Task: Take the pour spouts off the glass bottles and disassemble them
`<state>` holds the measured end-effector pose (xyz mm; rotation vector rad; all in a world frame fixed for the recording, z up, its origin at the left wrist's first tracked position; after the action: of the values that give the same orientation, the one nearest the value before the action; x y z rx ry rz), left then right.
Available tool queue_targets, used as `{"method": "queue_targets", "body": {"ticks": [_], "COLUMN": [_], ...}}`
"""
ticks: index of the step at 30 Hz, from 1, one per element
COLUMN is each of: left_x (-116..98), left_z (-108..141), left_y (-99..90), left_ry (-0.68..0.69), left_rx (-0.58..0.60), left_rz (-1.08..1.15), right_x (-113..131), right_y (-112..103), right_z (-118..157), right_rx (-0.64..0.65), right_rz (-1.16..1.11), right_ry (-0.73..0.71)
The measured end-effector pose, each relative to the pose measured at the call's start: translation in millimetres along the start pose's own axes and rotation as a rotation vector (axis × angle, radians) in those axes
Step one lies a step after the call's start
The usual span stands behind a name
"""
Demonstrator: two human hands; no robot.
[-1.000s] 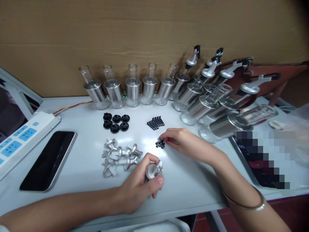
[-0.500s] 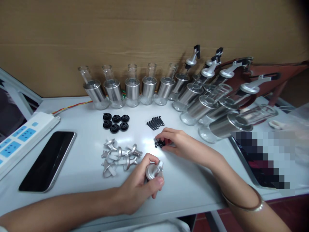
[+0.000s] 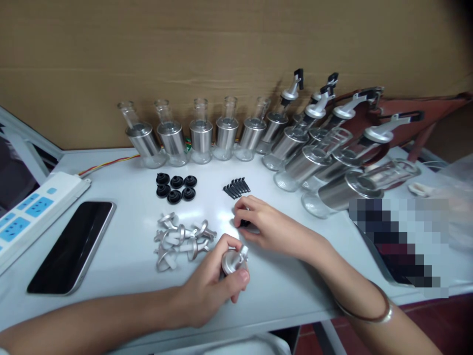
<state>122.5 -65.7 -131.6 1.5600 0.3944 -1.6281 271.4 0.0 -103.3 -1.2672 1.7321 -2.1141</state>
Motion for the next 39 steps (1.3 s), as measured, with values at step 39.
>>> {"method": "queue_targets", "body": {"ticks": [39], "left_x": [1.9], "left_z": [-3.9], "left_y": [-2.7], "left_ry": [0.109], "left_rx": [-0.009], "left_rz": [-0.088], "right_x": [40.3], "right_y": [-6.7], "right_z": [2.9], "right_rx": [-0.242], "right_rz": [-0.334], "right_ry": [-0.388]}}
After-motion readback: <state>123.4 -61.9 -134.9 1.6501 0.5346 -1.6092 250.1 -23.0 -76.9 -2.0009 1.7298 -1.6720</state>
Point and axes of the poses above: each hand's wrist, its own z-axis away from the middle knuckle, its own y-axis out of the palm, x = y × z, the point moved 3 cm from there along -z, towards the middle knuckle
